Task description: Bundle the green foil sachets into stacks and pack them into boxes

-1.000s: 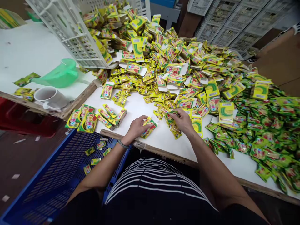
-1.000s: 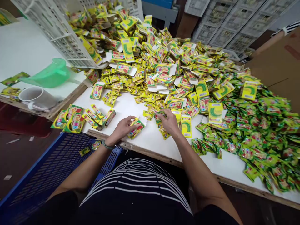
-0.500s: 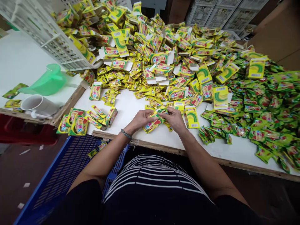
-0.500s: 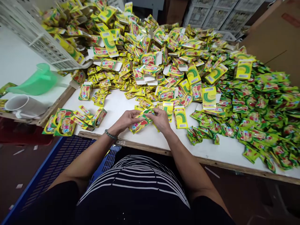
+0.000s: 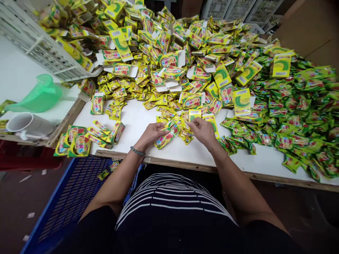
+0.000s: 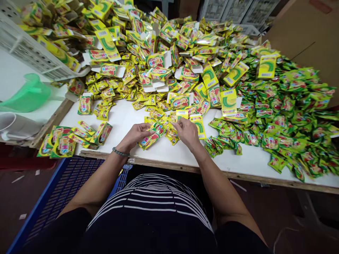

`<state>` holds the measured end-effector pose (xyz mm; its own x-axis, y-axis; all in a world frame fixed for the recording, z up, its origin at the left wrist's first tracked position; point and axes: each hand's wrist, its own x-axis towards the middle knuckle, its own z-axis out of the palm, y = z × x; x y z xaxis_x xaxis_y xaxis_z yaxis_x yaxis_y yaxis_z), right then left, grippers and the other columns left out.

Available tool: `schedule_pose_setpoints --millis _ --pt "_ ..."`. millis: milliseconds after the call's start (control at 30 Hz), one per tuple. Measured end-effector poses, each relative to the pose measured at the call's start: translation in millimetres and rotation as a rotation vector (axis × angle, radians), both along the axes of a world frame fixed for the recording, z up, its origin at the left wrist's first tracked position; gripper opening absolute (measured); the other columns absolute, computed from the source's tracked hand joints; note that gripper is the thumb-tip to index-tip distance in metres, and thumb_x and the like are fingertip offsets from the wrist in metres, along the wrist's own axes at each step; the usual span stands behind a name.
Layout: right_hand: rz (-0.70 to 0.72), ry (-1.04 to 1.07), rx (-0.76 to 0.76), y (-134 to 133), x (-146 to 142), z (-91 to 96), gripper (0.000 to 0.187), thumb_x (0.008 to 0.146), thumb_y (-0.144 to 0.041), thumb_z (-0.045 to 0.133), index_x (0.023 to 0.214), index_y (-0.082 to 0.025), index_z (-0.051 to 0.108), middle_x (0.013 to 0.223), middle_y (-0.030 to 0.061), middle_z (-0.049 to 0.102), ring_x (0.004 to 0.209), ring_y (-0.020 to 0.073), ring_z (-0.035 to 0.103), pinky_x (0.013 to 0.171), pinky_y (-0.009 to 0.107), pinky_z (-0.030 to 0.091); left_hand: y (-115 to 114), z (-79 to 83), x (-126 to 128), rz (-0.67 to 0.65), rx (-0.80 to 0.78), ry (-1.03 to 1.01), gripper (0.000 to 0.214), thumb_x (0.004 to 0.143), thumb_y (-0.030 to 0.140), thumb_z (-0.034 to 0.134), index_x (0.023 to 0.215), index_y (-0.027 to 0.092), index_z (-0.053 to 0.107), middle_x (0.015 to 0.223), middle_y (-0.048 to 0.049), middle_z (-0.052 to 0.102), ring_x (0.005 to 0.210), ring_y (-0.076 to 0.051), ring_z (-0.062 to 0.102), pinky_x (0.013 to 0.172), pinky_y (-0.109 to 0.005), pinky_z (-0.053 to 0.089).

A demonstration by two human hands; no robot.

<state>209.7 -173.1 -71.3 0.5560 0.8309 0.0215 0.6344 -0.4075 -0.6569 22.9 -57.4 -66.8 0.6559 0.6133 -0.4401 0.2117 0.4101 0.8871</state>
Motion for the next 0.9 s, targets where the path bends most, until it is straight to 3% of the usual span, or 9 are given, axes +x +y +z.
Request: schedule_pose_setpoints --millis 100,200,267,367,467,567,700,900 --pt "0.042 -0.182 -0.067 -8 -3 -12.9 0.030 0.081 -0.047 0.064 0.095 -0.020 0.066 0.091 0.0089 0.068 0.084 0.0240 0.059 0.072 0.034 0.043 1 -2.8 -2 0.035 0.010 -0.003 0.041 0.055 0.024 0.084 0.088 0.013 0.063 0.071 0.0016 0.068 0.058 -0.009 0.058 0.055 -0.021 0.042" --pt "0.089 -0.197 -0.118 -10 -8 -21.1 0.031 0.082 -0.038 0.065 0.108 -0.020 0.065 0.094 0.0093 0.068 0.084 0.0247 0.060 0.073 0.035 0.045 2 -3.8 -2 0.049 0.017 0.010 0.039 0.056 0.022 0.083 0.089 0.013 0.064 0.069 0.0020 0.067 0.056 -0.009 0.057 0.054 -0.021 0.041" --pt "0.087 -0.169 -0.097 -11 -10 -24.8 0.032 0.082 -0.039 0.064 0.108 -0.020 0.064 0.093 0.0084 0.068 0.081 0.0236 0.060 0.074 0.035 0.046 2 -4.0 -2 0.052 0.008 0.003 0.038 0.057 0.021 0.082 0.089 0.013 0.064 0.066 0.0024 0.066 0.055 -0.008 0.056 0.053 -0.020 0.040" --pt "0.082 -0.139 -0.051 -14 -11 -29.1 0.029 0.080 -0.046 0.064 0.095 -0.021 0.065 0.089 0.0078 0.066 0.081 0.0239 0.059 0.076 0.037 0.047 2 -3.4 -3 0.032 -0.014 -0.035 0.035 0.058 0.019 0.081 0.088 0.013 0.063 0.066 0.0021 0.066 0.055 -0.008 0.056 0.054 -0.020 0.041" --pt "0.038 0.000 0.040 -15 -8 -29.9 0.030 0.078 -0.050 0.064 0.084 -0.021 0.062 0.081 0.0051 0.064 0.078 0.0221 0.059 0.074 0.037 0.048 2 -3.6 -3 0.011 -0.016 -0.037 0.035 0.059 0.019 0.081 0.088 0.013 0.064 0.064 0.0030 0.064 0.053 -0.007 0.054 0.053 -0.020 0.040" --pt "-0.037 0.271 0.222 -12 -6 -26.1 0.036 0.073 -0.052 0.067 0.089 -0.020 0.061 0.086 0.0038 0.064 0.080 0.0192 0.060 0.076 0.036 0.052 2 -7.1 -1 -0.015 0.001 -0.007 0.032 0.060 0.018 0.081 0.086 0.013 0.064 0.058 0.0055 0.059 0.048 -0.006 0.050 0.050 -0.019 0.036" --pt "0.012 0.653 0.369 -1 -8 -18.5 0.039 0.063 -0.049 0.077 0.086 -0.021 0.061 0.089 0.0011 0.066 0.086 0.0180 0.063 0.082 0.036 0.054 3 -11.6 0 -0.030 0.034 0.031 0.031 0.061 0.015 0.080 0.087 0.012 0.064 0.057 0.0052 0.060 0.048 -0.006 0.051 0.049 -0.018 0.036" --pt "0.097 0.693 0.146 16 -5 -7.3 0.038 0.053 -0.045 0.084 0.078 -0.020 0.069 0.077 0.0004 0.068 0.071 0.0166 0.062 0.072 0.034 0.053 2 -0.1 -2 -0.138 -0.026 -0.055 0.039 0.058 0.021 0.086 0.089 0.011 0.065 0.051 0.0074 0.057 0.044 -0.004 0.048 0.045 -0.017 0.033"
